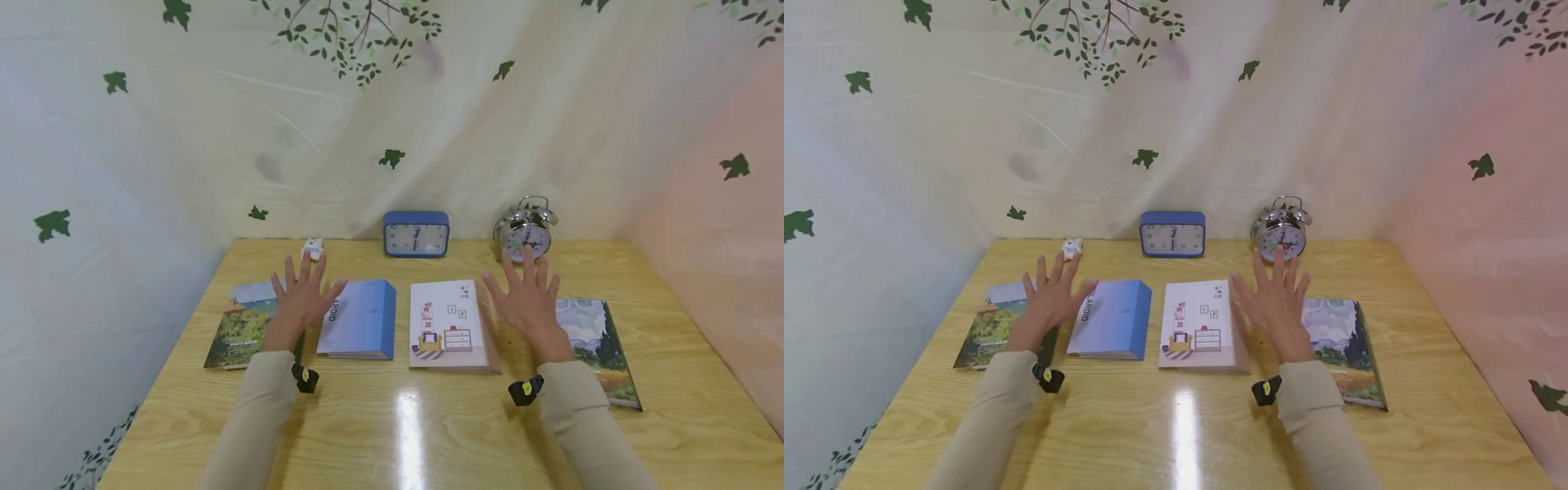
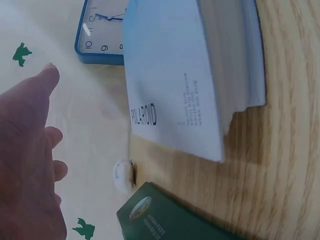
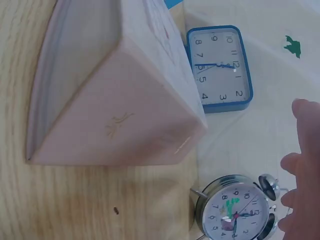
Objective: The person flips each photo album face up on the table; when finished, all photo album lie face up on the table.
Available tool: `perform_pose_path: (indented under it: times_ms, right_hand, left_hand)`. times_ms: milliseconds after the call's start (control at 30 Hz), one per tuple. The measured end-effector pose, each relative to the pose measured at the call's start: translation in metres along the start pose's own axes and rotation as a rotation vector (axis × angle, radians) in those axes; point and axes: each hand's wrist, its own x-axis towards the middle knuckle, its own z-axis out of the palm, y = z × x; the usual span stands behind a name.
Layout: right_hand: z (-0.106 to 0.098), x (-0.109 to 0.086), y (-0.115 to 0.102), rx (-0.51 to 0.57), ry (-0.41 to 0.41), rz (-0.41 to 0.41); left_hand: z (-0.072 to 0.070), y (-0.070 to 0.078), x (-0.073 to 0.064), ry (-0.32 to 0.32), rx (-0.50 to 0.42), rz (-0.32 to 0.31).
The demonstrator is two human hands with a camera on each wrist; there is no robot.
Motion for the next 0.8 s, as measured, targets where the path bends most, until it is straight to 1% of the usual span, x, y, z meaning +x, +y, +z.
perform_pose_path:
  times_ms: [100,167,300,367,433,500,633,800]
  right_hand:
    - [-0.001,0.006,-0.006,0.022,0.048,-0.047]
    - [-0.001,0.01,-0.012,0.059,0.075,-0.086]
    - [0.0,0.016,-0.03,0.171,0.101,-0.154]
    - [0.002,0.018,-0.042,0.244,0.101,-0.173]
    - [0.004,0.02,-0.055,0.305,0.112,-0.201]
    - [0.008,0.021,-0.069,0.36,0.121,-0.227]
    - [0.02,0.025,-0.094,0.433,0.121,-0.287]
    - [0.035,0.027,-0.123,0.512,0.084,-0.323]
  left_hand:
    - [-0.004,-0.005,0.002,0.018,-0.046,0.01]
    - [-0.008,-0.009,0.004,0.05,-0.076,0.03]
    - [-0.019,-0.018,0.005,0.126,-0.202,0.099]
    - [-0.026,-0.025,0.003,0.148,-0.273,0.117]
    - [-0.032,-0.032,-0.001,0.158,-0.334,0.111]
    - [-0.038,-0.039,-0.006,0.163,-0.373,0.083]
    - [-0.047,-0.06,-0.019,0.17,-0.452,0.025]
    - [-0.055,-0.087,-0.038,0.188,-0.499,-0.029]
